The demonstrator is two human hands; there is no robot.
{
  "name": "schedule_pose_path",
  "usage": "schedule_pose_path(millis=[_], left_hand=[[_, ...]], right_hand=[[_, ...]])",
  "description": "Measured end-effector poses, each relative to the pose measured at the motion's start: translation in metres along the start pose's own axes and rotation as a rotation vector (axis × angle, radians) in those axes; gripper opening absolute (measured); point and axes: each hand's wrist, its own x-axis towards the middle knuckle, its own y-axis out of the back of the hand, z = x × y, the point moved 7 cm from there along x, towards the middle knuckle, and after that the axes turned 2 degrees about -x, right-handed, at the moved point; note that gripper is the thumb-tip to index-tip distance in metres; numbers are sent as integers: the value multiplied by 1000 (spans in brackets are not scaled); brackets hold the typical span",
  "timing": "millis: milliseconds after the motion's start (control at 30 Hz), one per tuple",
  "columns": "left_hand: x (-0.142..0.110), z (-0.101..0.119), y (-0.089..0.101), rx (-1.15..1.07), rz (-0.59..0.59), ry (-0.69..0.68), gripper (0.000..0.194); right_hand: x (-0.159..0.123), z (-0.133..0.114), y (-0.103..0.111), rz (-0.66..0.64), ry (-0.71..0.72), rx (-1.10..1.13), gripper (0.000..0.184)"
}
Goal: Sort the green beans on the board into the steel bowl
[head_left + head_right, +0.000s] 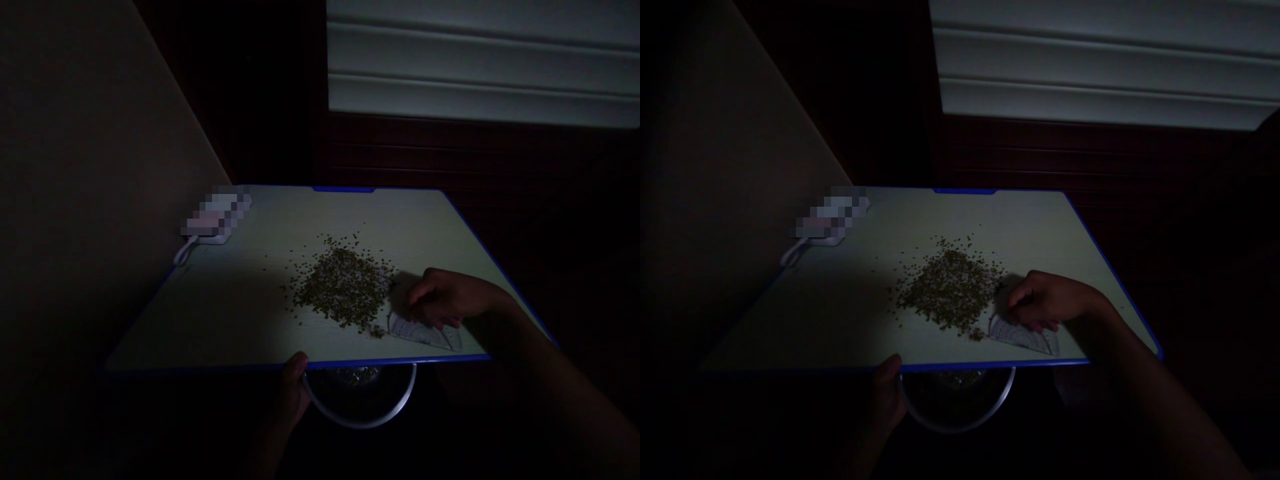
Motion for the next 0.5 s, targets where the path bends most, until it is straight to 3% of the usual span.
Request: schedule_pose_path(millis=[200,500], left_hand=[[0,-2,-3,-55,4,35,12],[-1,-4,-6,-63,-33,64,13]], right_hand=[[-1,-4,7,34,-11,-18,16],[3,-4,-5,-29,13,54,11]])
